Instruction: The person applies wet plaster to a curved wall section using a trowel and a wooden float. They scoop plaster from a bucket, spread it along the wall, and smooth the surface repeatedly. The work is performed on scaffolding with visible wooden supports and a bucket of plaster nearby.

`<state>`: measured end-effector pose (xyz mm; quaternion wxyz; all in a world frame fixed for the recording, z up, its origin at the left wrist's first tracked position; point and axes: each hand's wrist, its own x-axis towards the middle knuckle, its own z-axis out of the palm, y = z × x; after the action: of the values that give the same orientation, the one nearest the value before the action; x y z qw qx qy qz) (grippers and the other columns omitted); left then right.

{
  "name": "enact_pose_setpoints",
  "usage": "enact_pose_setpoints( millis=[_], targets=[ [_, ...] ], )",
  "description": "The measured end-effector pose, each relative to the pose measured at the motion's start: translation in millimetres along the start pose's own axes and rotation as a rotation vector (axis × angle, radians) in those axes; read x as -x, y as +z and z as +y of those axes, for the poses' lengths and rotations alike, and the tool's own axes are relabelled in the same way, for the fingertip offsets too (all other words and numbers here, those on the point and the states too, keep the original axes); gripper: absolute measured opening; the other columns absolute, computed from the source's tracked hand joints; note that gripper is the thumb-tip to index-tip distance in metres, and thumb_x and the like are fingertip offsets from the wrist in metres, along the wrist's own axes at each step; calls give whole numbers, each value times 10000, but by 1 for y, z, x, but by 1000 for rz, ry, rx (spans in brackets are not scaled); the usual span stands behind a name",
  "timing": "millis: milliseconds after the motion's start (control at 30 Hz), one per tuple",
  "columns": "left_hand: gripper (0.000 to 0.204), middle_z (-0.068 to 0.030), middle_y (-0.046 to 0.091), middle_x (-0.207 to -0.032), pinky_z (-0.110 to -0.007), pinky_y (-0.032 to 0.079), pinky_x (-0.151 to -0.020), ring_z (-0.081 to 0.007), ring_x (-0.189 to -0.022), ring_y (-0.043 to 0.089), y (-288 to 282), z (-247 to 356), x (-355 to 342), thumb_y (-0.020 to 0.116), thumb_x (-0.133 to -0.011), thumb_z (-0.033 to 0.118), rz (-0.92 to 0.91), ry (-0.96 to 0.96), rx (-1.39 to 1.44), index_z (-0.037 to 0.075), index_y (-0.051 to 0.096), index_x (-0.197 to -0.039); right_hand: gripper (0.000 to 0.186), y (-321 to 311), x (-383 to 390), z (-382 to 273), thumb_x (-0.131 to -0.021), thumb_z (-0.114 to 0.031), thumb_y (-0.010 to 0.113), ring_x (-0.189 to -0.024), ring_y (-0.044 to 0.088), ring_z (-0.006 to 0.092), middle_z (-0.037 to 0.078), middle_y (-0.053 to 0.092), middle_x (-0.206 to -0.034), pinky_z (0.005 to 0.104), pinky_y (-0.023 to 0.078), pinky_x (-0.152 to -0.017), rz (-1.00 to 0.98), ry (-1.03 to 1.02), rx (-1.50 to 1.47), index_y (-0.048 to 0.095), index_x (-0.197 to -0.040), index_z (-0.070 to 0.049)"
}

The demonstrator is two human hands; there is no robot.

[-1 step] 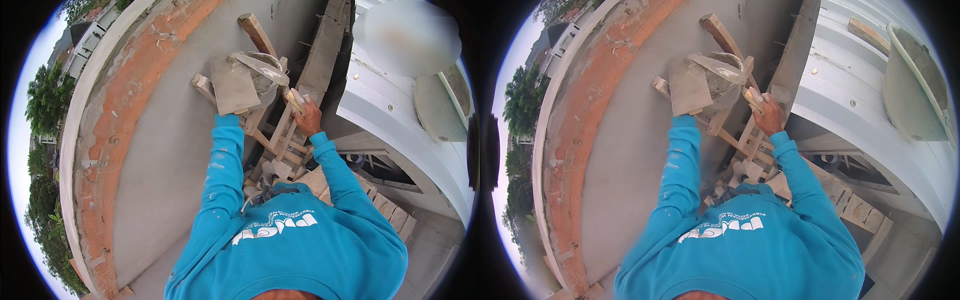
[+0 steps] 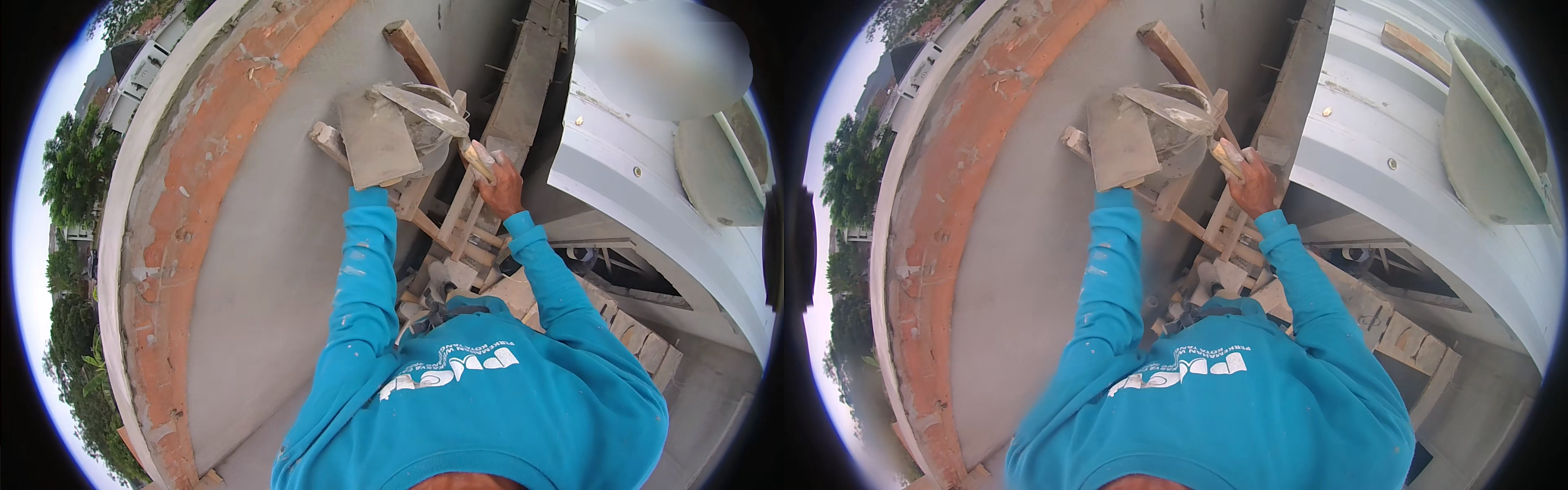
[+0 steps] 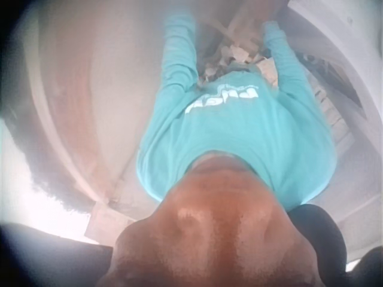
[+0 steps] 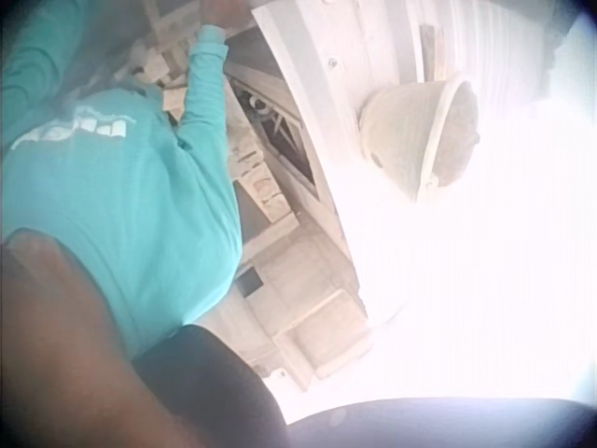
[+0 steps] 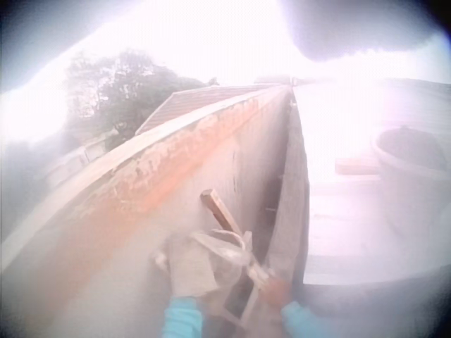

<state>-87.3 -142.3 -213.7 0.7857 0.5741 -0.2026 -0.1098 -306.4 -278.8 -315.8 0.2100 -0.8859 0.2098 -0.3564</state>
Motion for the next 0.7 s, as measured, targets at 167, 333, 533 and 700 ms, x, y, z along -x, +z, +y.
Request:
enact_pose_setpoints(
  millis=[167,333,533,700],
  targets=[
    [428,-127,549,-1314,-360,534,-929,-238,-1154,577,4,0,3,506,-1001,225,-13,25,-65,15,476,-1372,708,2,-11,-4,-739,-58,726,-953,581,322,105,541,-995,433,513,-821,-10,31,11,550,-1396,-256],
    [430,-126,548,-1315,-363,534,-930,-239,-1163,571,7,-1,4,507,-1000,228,-22,54,-105,16,479,-1373,683,0,-12,-11,-739,-57,725,-966,572,321,102,542,-1017,441,506,-828,24,79,82,564,-1380,-232],
    [433,-124,546,-1315,-367,534,-931,-241,-1174,564,10,-1,4,509,-999,232,-51,92,-172,17,483,-1374,435,2,-7,0,-744,-89,731,-980,574,333,119,543,-1030,459,494,-818,-39,158,196,670,-1175,-88],
    [436,-123,545,-1316,-370,533,-932,-242,-1183,558,5,3,12,510,-998,236,-94,136,-265,17,486,-1375,250,-11,-37,-18,-765,-97,685,-952,587,317,144,563,-1018,462,511,-784,-145,147,299,690,-1010,-45]
  ],
)
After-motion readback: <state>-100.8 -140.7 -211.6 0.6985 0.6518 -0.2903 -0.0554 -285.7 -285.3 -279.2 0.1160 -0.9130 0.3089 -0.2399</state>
